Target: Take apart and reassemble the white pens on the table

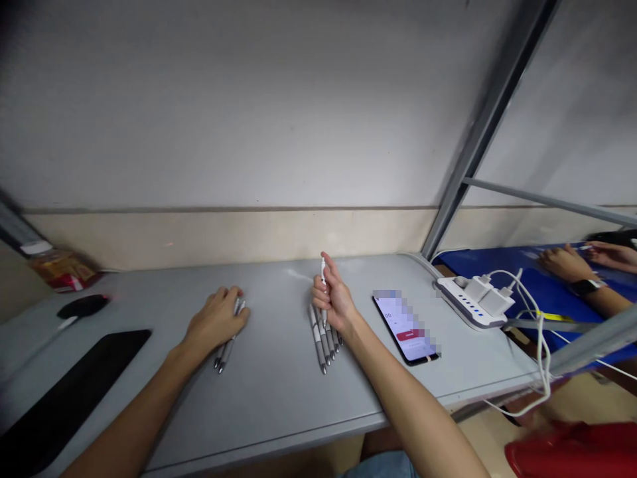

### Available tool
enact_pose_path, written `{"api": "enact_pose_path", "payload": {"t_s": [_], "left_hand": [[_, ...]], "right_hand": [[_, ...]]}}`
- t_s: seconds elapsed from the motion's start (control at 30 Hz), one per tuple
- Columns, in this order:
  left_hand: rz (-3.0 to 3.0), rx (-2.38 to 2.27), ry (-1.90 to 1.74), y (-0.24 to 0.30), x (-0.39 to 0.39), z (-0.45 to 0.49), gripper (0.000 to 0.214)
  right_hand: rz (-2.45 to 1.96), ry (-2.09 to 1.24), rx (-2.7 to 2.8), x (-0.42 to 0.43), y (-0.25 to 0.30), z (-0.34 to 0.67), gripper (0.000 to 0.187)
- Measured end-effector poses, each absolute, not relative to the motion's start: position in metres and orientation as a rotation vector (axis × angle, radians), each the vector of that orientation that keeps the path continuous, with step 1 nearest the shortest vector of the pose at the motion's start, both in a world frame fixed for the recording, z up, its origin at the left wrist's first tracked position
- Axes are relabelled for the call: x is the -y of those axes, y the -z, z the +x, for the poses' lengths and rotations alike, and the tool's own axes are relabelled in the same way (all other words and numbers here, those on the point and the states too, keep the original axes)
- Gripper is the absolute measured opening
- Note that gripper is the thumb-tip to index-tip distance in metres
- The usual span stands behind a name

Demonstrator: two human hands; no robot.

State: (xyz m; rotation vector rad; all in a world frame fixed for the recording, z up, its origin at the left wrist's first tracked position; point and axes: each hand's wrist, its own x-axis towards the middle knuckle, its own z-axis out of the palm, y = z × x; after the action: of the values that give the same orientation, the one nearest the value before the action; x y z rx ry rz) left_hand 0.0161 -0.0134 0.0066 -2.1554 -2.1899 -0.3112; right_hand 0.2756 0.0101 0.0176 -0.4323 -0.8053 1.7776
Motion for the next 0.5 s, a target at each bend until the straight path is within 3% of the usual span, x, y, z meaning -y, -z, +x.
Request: {"api": "enact_pose_path", "payload": {"t_s": [0.33, 0.5], "left_hand": [[-2.21, 2.194, 0.3, -0.0022, 0.0118, 0.0146, 0.03], [-2.211, 2.183, 0.295, -0.0027, 0.0122, 0.0165, 0.029]], "right_hand": [[-0.454, -1.794, 0.81, -0.0101, -0.0149, 0.2712, 0.029], [-0.425, -1.868, 0.881, -0.0065, -0.0166, 0.267, 0.033]]}}
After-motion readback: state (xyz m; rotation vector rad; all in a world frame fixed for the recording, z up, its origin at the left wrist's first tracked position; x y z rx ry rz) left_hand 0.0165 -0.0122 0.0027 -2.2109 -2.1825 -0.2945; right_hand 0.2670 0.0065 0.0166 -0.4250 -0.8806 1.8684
